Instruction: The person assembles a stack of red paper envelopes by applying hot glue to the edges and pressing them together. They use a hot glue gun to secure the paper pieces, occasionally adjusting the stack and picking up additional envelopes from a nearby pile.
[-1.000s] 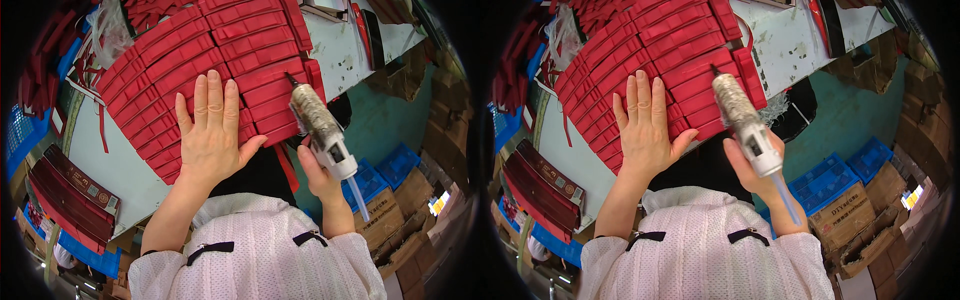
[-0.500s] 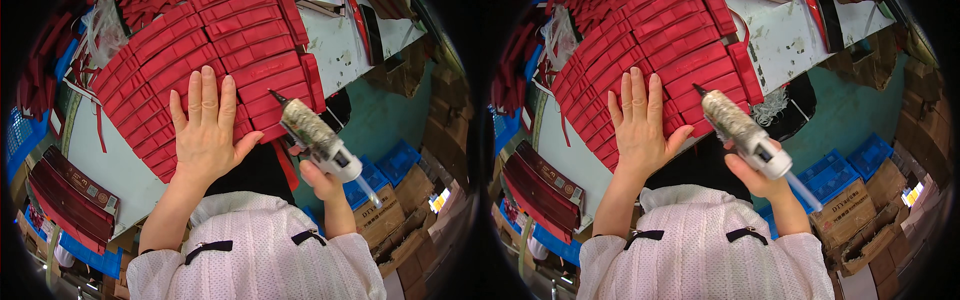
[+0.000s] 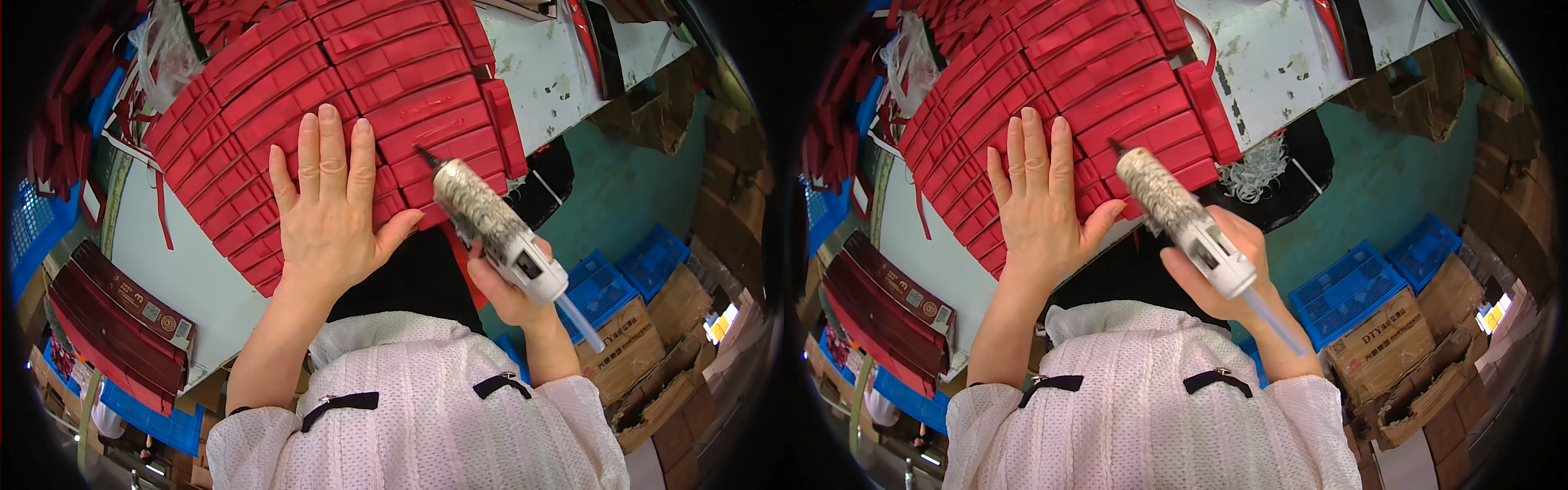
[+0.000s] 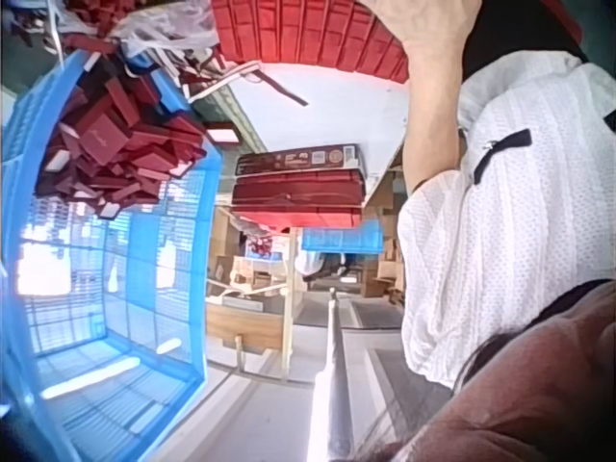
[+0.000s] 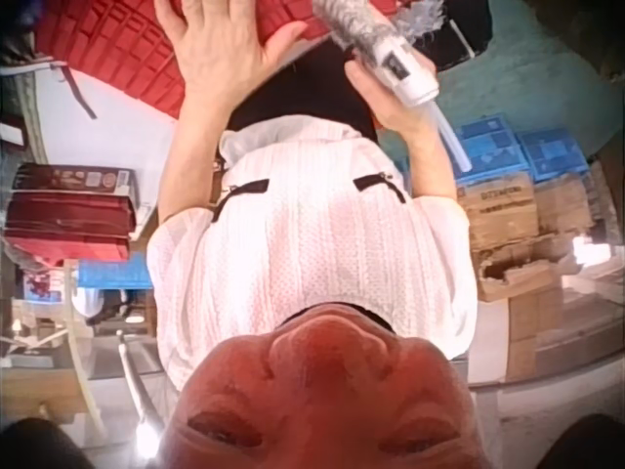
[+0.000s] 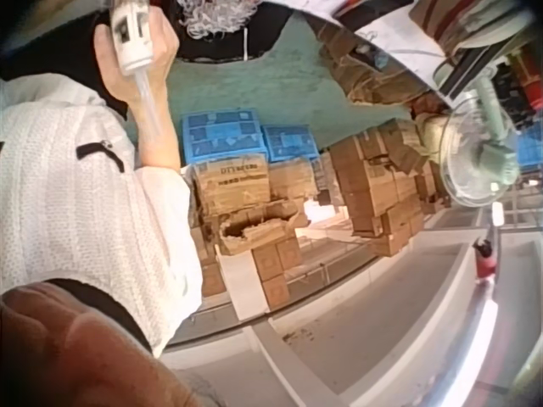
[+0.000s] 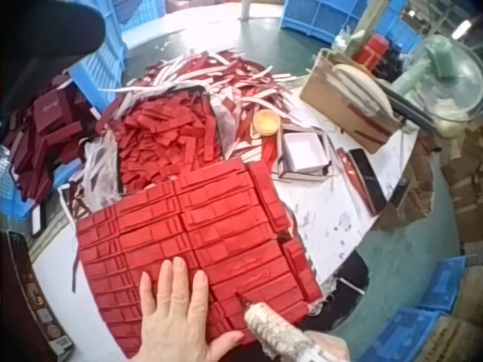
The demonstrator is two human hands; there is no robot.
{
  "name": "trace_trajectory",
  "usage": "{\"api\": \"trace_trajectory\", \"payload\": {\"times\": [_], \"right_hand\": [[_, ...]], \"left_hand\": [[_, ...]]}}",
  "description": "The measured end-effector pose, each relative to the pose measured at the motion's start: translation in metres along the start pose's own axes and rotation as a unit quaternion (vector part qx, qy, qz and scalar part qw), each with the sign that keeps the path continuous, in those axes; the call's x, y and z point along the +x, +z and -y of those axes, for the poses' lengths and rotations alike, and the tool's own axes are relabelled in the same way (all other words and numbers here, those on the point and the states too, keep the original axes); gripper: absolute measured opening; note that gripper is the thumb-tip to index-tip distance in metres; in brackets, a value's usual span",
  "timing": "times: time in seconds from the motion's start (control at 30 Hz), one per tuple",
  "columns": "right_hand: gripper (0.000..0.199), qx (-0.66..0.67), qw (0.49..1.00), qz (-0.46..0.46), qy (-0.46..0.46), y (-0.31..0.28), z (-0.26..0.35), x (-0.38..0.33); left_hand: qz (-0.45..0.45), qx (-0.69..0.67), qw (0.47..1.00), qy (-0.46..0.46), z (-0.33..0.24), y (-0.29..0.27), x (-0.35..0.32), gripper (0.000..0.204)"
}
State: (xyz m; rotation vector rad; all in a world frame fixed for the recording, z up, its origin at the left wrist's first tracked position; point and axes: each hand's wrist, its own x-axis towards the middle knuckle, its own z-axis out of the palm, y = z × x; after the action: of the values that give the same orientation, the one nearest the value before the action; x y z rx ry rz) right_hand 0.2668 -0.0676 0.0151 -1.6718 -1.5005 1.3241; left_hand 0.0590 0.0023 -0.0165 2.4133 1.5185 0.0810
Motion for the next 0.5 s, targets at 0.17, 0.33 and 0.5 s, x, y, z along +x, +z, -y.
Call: {"api": "trace_trajectory", "payload": {"times": [0.17, 0.33, 0.5], "right_hand": [[0.037, 0.327, 0.935, -0.084, 0.109, 0.004, 0.003, -0.012], [0.026, -0.006, 0.998, -0.031, -0.058, 0.001, -0.008, -0.007], [0.024, -0.098, 0.992, -0.046, -0.069, -0.002, -0.007, -0.008]], "left_hand": [[-0.008, -0.004, 1.000, 0.000, 0.002, 0.000, 0.000, 0.091], [-0.008, 0.001, 1.000, 0.001, 0.000, 0.001, 0.000, 0.091], [-0.013, 0.004, 1.000, -0.001, 0.000, 0.002, 0.000, 0.090]]}}
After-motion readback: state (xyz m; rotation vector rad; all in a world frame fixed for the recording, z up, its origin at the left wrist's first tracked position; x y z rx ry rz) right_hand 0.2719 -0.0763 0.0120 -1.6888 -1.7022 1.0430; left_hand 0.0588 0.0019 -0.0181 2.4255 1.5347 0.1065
